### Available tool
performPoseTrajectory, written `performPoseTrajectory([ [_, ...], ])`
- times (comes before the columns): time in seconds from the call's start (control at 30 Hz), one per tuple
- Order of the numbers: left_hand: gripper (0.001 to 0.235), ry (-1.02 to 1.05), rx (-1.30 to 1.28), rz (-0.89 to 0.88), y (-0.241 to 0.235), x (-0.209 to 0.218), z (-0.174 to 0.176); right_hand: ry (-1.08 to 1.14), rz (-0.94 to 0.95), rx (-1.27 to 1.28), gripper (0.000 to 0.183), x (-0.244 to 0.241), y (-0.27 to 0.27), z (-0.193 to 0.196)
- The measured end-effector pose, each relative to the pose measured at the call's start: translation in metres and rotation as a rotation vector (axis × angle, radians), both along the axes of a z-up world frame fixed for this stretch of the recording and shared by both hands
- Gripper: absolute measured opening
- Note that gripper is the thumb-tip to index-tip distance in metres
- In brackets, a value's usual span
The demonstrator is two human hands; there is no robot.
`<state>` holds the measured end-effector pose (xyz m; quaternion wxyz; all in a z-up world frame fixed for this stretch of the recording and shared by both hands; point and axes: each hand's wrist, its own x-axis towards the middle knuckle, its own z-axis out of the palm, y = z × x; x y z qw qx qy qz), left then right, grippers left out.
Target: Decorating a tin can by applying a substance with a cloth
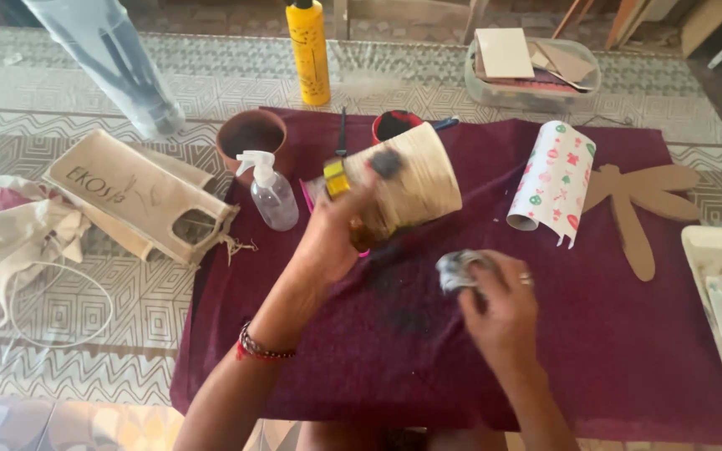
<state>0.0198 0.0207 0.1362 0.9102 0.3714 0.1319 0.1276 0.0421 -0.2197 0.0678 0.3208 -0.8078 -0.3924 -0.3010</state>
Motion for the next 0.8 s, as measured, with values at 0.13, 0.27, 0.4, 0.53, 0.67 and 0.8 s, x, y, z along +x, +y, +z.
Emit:
performPoseTrajectory([
  [0.13,0.021,-0.256,0.488,-0.125,-0.003,-0.024,0.003,0.057,-0.004,-0.042,0.026,-0.003,-0.008,0.001],
  [0.27,0.037,-0.292,0.68,-0.171,0.001,-0.03,0.002,-0.027,-0.137,-0.016,0.039,0.001,-0.022,-0.014],
  [0.4,0.055,-0.494,0.348,-0.232,0.001,-0.025,-0.016,-0.231,-0.2,0.004,0.033,-0.005,-0.021,0.003],
  [0.53,0.075,-0.565,0.053,-0.352,-0.002,-0.02,-0.052,-0.034,-0.21,-0.097,0.042,0.011,-0.038,-0.023],
  [0.67,0.093,-0.295,0.058,-0.515,-0.007,-0.031,-0.056,0.094,-0.259,-0.095,0.032,0.022,-0.05,-0.033],
  [0.8,0.052,-0.063,0.068,-0.685,-0.01,-0.037,-0.063,0.312,-0.122,0.427,0.018,0.01,-0.041,-0.019],
])
